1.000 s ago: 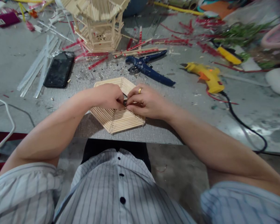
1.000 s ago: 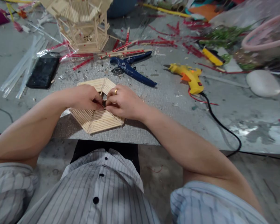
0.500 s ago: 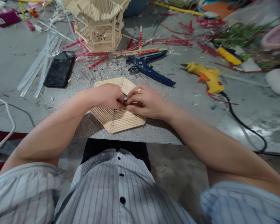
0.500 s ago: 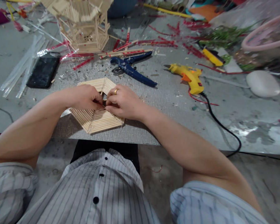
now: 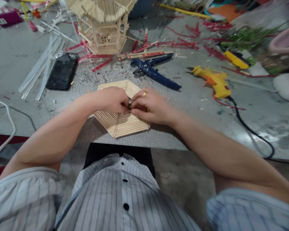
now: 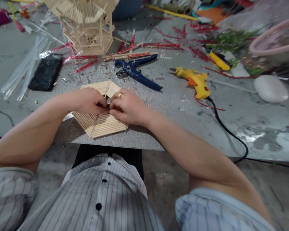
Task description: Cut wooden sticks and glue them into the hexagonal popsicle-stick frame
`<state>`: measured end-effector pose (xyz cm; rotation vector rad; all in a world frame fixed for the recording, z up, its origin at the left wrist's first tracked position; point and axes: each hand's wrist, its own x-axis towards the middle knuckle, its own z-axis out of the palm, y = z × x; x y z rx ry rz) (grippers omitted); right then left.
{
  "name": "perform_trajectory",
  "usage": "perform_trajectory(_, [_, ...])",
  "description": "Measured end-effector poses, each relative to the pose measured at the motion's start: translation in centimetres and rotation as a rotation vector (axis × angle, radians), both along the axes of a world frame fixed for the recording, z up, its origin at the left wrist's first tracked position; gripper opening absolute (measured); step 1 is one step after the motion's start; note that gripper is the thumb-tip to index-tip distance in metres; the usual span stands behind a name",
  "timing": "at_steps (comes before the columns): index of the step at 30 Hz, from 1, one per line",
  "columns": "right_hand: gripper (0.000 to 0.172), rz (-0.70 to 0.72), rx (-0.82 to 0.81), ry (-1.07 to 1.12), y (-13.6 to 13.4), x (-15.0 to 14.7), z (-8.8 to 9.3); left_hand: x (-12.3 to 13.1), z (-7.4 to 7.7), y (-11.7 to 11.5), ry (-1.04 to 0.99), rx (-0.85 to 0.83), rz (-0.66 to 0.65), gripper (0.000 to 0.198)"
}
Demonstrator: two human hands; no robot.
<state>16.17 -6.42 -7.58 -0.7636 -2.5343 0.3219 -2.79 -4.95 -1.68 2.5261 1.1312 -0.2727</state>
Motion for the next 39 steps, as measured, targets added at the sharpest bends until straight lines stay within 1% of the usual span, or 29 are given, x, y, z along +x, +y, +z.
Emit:
perform_trajectory(2, [0.019, -0.020, 0.021, -0.001, 0.0, 0.1, 0.0, -0.1, 0.0, 0.0, -0.030, 0.004, 0.011, 0.020])
perform_trajectory(5, [0.018, -0.098, 0.062, -0.002, 0.1, 0.3, 0.1, -0.2, -0.1, 0.1, -0.138, 0.024, 0.034, 0.021])
perform_trajectory(8, [0.015, -0.174, 0.108, 0.032, 0.4, 0.7, 0.2, -0.2, -0.2, 0.1, -0.228, 0.090, 0.030, 0.025])
perform_trajectory(10, [0.014, -0.203, 0.125, 0.054, 0.5, 1.0, 0.2, -0.2, -0.3, 0.0, -0.243, 0.140, 0.044, 0.028])
perform_trajectory(16, [0.015, -0.259, 0.134, 0.076, 0.8, 1.2, 0.0, 0.1, -0.8, -0.4, -0.199, 0.263, 0.119, 0.032])
perform_trajectory(20, [0.017, -0.251, 0.154, 0.084, 0.9, 1.2, -0.1, 0.2, -0.9, -0.6, -0.162, 0.259, 0.140, 0.036])
perform_trajectory(26, [0.020, -0.259, 0.170, 0.075, 1.1, 1.3, -0.1, 0.3, -1.0, -0.7, -0.161, 0.284, 0.099, 0.038])
perform_trajectory(29, [0.024, -0.276, 0.159, 0.119, 1.3, 1.5, -0.1, 0.3, -1.3, -0.5, -0.267, 0.296, 0.131, 0.034])
perform_trajectory(32, [0.028, -0.316, 0.142, 0.175, 1.6, 1.8, -0.1, 0.2, -1.5, -0.1, -0.439, 0.258, 0.164, 0.030])
perform_trajectory(34, [0.029, -0.343, 0.139, 0.214, 1.8, 1.9, -0.2, 0.1, -1.5, 0.1, -0.509, 0.228, 0.184, 0.028])
perform_trajectory(39, [0.028, -0.322, 0.172, 0.280, 1.6, 1.7, -0.1, 0.1, -1.4, 0.0, -0.514, 0.224, 0.211, 0.027])
